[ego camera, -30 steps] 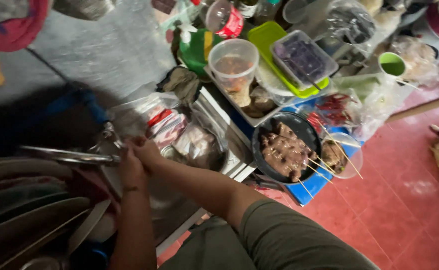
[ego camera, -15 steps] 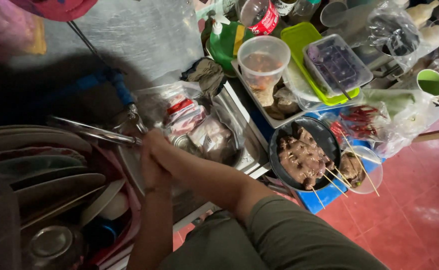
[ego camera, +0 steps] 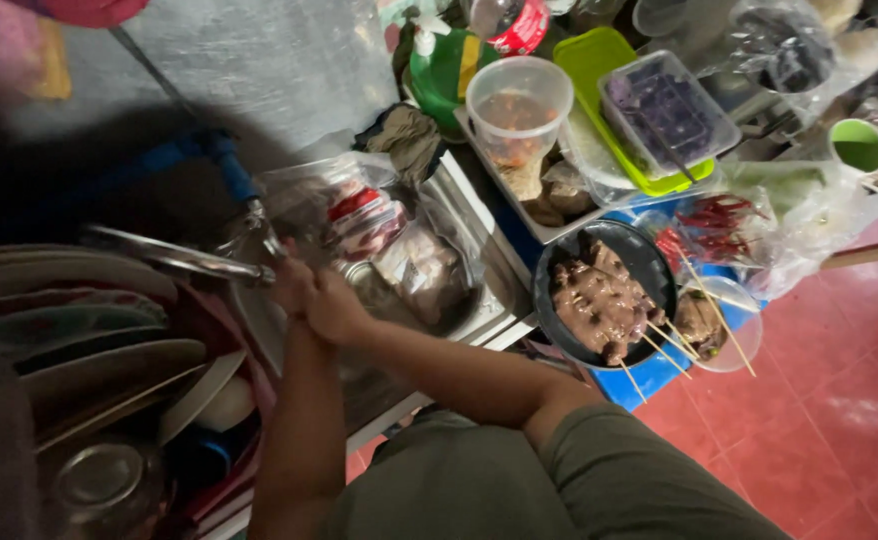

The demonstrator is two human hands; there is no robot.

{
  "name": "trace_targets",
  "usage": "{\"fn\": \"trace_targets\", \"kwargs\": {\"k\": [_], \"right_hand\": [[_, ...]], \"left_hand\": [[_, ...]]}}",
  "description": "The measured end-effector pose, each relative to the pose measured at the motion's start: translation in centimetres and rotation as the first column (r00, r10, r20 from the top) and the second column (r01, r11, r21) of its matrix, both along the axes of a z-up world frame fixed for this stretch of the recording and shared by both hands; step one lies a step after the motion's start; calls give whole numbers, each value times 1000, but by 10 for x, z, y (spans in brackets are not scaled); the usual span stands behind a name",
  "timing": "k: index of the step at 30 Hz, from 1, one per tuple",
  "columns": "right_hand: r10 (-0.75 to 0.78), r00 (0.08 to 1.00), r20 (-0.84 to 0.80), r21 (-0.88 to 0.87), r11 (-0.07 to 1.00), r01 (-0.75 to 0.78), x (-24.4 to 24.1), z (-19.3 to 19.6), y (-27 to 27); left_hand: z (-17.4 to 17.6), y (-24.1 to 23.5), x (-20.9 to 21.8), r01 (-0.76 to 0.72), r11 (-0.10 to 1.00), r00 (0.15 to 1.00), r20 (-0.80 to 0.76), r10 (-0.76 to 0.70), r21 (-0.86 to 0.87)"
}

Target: Preparing and grilling meat, washing kitchenware, and stirring food in a pot.

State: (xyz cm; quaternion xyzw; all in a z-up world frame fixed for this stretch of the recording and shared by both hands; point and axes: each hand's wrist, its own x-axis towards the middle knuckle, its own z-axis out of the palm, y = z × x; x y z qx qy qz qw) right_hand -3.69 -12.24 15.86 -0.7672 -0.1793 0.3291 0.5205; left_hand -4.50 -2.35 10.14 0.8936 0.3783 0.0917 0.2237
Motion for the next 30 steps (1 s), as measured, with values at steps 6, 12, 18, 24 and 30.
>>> {"fn": "trace_targets", "kwargs": {"k": [6, 12, 18, 24, 30], "right_hand": [[-27, 984, -174, 125, 991, 50, 36, -53, 45], [138, 990, -14, 2, 990, -138, 21, -102, 95], [56, 979, 196, 6, 998, -58, 20, -110, 114], [165, 981, 106, -26, 986, -163, 29, -91, 73], [196, 807, 558, 40, 964, -262, 49, -23, -1]], "left_hand": [[30, -31, -26, 49, 938, 840, 523, 147, -342], [114, -55, -60, -145, 957, 865, 438, 246, -252], [183, -91, -70, -254, 812, 768, 401, 499, -525], [93, -48, -66, -187, 949, 850, 442, 286, -253], [15, -1, -37, -148, 989, 907, 402, 125, 27]]}}
